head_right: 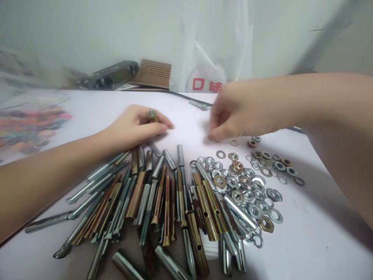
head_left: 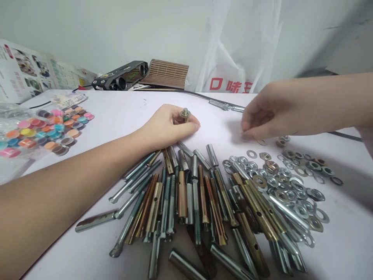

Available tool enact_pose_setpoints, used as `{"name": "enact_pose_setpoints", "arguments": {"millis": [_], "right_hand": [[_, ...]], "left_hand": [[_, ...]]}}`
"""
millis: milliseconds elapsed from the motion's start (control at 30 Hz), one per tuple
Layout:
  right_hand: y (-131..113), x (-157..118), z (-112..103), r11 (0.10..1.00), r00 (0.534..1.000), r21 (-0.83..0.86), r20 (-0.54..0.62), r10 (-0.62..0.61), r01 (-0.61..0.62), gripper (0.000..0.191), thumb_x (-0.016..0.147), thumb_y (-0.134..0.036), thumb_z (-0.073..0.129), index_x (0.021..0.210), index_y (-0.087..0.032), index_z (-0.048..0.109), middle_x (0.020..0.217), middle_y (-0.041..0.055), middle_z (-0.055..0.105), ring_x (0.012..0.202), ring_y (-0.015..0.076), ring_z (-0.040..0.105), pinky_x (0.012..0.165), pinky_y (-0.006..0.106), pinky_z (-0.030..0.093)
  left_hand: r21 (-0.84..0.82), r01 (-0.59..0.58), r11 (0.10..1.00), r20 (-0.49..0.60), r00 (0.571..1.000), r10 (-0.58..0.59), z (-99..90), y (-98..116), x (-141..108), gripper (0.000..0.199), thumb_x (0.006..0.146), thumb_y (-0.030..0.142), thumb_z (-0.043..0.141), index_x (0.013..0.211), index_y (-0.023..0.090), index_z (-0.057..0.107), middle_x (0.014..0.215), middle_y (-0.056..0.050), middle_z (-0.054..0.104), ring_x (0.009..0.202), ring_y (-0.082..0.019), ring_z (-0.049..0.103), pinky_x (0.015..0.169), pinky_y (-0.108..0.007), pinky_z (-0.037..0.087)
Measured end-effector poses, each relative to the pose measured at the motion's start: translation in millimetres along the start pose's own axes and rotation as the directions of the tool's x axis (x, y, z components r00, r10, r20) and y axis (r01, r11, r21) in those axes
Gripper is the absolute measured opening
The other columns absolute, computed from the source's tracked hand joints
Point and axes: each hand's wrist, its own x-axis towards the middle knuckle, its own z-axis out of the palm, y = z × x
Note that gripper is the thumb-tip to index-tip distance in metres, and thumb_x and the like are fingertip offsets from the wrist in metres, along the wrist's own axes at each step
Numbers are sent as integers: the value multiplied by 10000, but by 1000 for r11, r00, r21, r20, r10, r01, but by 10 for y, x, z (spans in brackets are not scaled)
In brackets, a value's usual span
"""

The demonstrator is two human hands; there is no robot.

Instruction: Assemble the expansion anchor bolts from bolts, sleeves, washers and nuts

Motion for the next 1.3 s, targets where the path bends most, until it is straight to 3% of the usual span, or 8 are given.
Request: {"name": "enact_pose_setpoints", "arguments": {"millis": [100,167,233,333,467,800,1033,1300], "right_hand": [[-129,-39,-17,986,983,-58,100,-152,158,350,718,-553,847,856,-239,781,704,13,693,511,124,616,411,250,446],[-255,-81,9,954,953,-23,-39,-300,300,306,743,-515,839,872,-243,786,749,34,716,585,146,651,462,264,475],[-403,-109,80,928,921,71,-176,-348,365,260,729,-454,855,859,-237,795,777,48,727,661,171,673,524,285,508],[-618,-83,253,880,899,258,-299,-320,398,183,706,-333,865,845,-235,797,787,43,724,718,195,662,608,333,547],[-755,30,439,865,873,253,-356,-333,434,124,697,-296,857,772,-248,772,780,44,709,753,218,634,677,382,545],[-627,165,539,810,845,294,-350,-403,508,213,798,-408,807,916,-231,799,837,48,741,759,191,645,674,337,522],[-575,227,622,701,885,542,-312,-345,464,291,725,-322,868,971,-201,770,780,37,714,728,161,641,676,302,552],[-591,238,670,705,871,521,-371,-321,481,299,683,-321,896,885,-151,755,686,26,661,647,139,596,588,285,500]], "left_hand": [[-29,-8,1000,-9,1000,8,-4,18,-3,206,787,259,717,911,112,790,668,-22,669,612,-85,546,625,-241,448],[-18,-7,1000,14,1000,7,-19,22,0,191,806,239,703,898,101,797,643,-17,662,600,-78,537,637,-233,457],[-4,-17,1000,52,999,17,-38,9,12,205,829,242,689,920,101,806,628,-15,660,596,-80,539,647,-232,464],[-5,-54,999,112,992,54,-59,-35,44,248,849,294,695,956,102,811,654,-29,688,595,-84,542,633,-233,455],[-56,-108,993,169,979,116,-64,-99,86,262,871,270,679,1015,85,796,775,-61,752,648,-85,598,701,-236,495],[-53,-222,974,229,946,228,-76,-173,120,289,902,297,658,1057,84,774,1042,-109,793,941,-137,726,914,-256,537],[-19,-191,981,222,956,191,-88,-157,129,283,884,291,664,1050,93,779,917,-72,788,728,-96,653,703,-224,483],[-43,-168,985,208,963,173,-77,-135,105,257,866,301,692,968,81,779,672,3,670,543,-35,458,553,-187,339]]}}
